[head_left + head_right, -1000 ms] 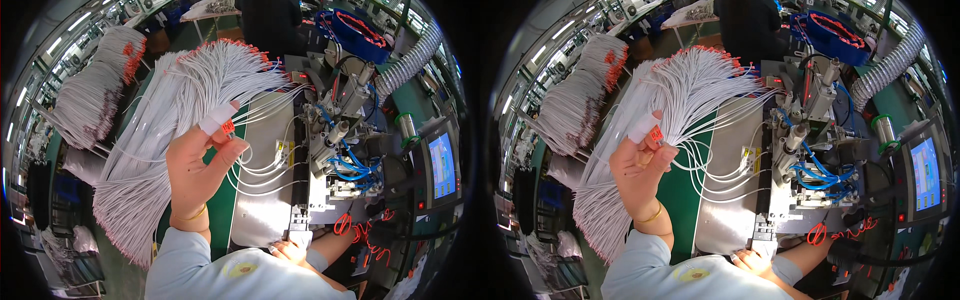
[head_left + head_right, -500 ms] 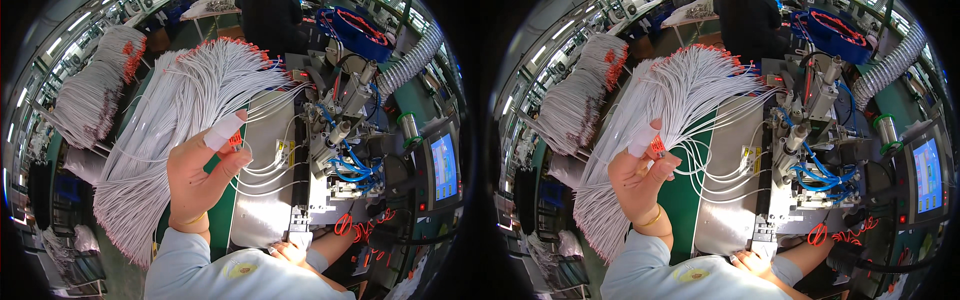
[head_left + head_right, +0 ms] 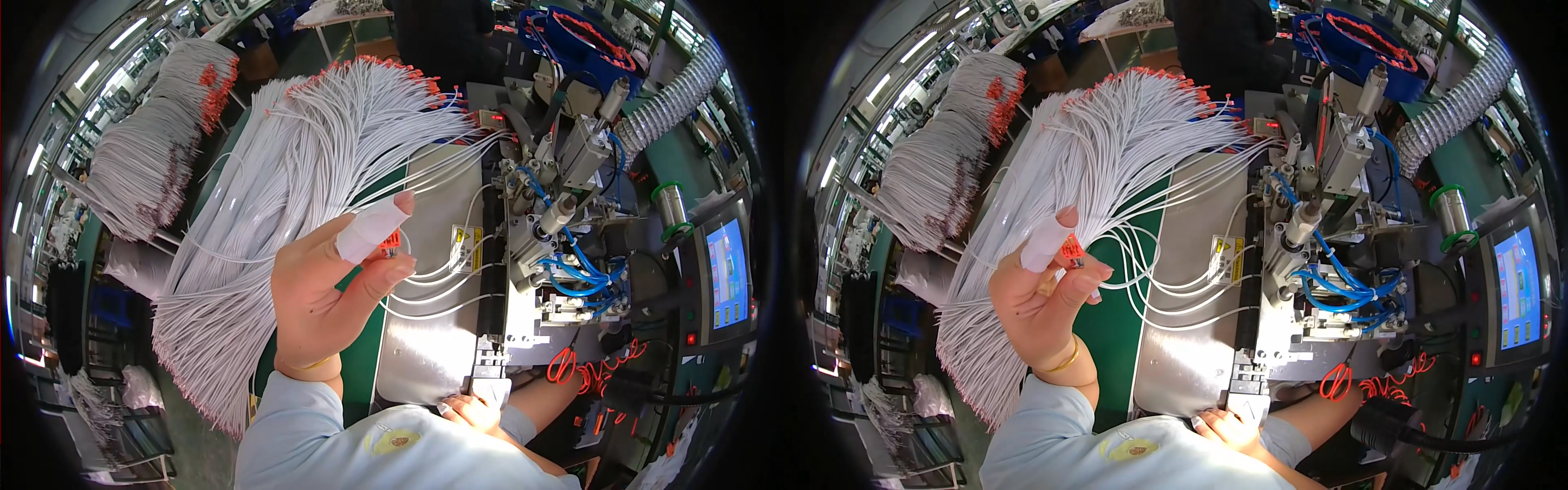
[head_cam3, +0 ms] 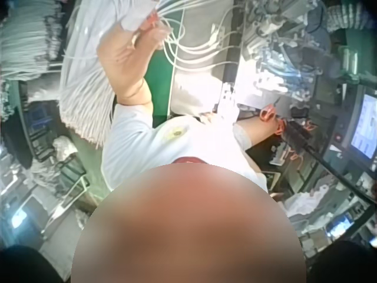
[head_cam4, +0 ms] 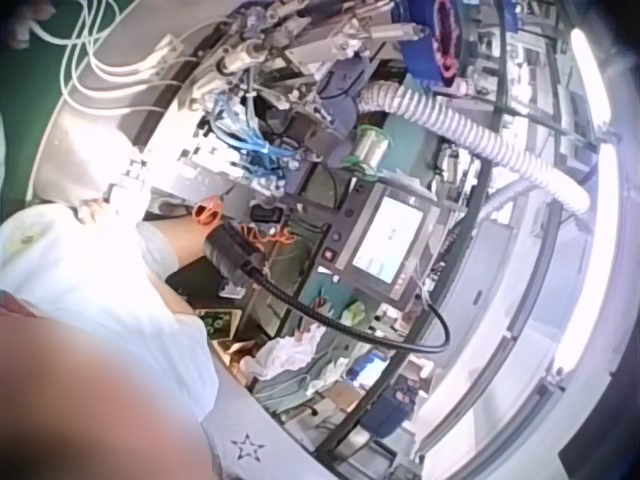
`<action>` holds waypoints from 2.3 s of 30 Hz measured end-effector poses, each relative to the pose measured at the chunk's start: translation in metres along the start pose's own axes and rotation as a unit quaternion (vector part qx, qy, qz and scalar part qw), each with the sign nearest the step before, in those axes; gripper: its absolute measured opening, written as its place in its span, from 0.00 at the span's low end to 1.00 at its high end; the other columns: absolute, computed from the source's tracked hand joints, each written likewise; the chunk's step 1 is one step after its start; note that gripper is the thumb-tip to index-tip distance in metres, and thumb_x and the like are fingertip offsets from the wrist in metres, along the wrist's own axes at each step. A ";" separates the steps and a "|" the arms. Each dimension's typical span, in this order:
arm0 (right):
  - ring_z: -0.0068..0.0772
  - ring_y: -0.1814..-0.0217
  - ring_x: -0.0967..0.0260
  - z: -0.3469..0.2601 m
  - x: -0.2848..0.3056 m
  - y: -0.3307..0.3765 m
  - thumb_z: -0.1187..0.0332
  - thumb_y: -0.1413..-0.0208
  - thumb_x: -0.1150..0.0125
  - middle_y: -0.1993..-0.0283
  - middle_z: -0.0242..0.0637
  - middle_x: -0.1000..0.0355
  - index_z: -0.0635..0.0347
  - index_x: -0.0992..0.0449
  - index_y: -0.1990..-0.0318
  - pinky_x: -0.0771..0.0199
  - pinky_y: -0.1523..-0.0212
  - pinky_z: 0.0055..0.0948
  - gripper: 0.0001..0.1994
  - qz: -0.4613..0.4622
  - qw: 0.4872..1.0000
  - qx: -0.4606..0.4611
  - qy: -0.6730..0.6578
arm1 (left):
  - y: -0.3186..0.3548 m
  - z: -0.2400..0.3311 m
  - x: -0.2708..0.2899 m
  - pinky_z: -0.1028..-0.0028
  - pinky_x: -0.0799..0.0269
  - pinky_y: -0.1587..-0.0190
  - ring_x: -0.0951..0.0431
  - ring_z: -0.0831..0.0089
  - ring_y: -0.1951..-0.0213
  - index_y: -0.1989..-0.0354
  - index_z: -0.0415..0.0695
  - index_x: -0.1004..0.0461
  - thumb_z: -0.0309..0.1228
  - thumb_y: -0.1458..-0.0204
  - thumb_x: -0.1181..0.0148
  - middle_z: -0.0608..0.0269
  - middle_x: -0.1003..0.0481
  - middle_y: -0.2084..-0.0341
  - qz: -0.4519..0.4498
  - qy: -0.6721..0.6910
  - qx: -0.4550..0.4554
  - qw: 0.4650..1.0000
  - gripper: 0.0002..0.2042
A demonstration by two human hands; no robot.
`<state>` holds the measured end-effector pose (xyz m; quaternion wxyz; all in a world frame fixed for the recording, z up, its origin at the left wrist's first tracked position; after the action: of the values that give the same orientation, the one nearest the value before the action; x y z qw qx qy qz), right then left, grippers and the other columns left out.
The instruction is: The person feeds electrical wires into a wire processing machine by hand at an assembly station.
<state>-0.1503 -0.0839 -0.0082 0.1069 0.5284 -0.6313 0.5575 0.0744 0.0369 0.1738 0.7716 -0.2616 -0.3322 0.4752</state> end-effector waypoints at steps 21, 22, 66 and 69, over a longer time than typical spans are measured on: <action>0.27 0.66 0.27 0.006 -0.002 0.008 0.69 0.60 0.41 0.68 0.33 0.25 0.58 0.24 0.69 0.29 0.58 0.32 0.08 0.036 0.998 0.047 -0.033 | 0.123 -0.220 0.243 0.57 0.31 0.50 0.25 0.47 0.55 0.62 0.39 0.24 0.41 0.42 0.51 0.45 0.24 0.58 0.016 -0.547 0.202 0.812 0.16; 0.26 0.67 0.27 0.005 0.000 0.006 0.69 0.60 0.41 0.68 0.33 0.25 0.58 0.24 0.70 0.29 0.59 0.32 0.08 0.033 0.998 0.043 -0.045 | 0.138 -0.202 0.239 0.57 0.31 0.50 0.25 0.46 0.55 0.63 0.39 0.24 0.40 0.42 0.52 0.43 0.24 0.57 0.009 -0.561 0.192 0.805 0.16; 0.63 0.34 0.47 0.128 -0.047 0.382 0.44 0.44 0.46 0.35 0.68 0.48 0.75 0.55 0.33 0.44 0.35 0.42 0.46 0.159 0.669 -0.709 0.155 | 0.069 -0.265 0.258 0.58 0.26 0.58 0.21 0.50 0.60 0.66 0.36 0.22 0.59 0.59 0.37 0.42 0.22 0.65 0.001 -0.551 0.371 0.748 0.31; 0.62 0.34 0.47 0.125 -0.043 0.386 0.44 0.44 0.46 0.35 0.68 0.48 0.75 0.55 0.33 0.43 0.35 0.41 0.46 0.173 0.662 -0.713 0.153 | 0.050 -0.254 0.293 0.59 0.26 0.58 0.21 0.50 0.60 0.65 0.33 0.21 0.61 0.58 0.39 0.41 0.22 0.65 -0.019 -0.540 0.390 0.746 0.34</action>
<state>-0.3792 -0.2321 -0.3122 0.4476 0.0786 -0.8906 0.0183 0.3360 0.3006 0.0520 0.5070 0.3689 -0.4841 0.6103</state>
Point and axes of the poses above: each hand's wrist, its own y-axis away from the middle knuckle, its own x-axis out of the back of the hand, z = x × y, the point moved 4 cm from there along -y, towards the middle knuckle
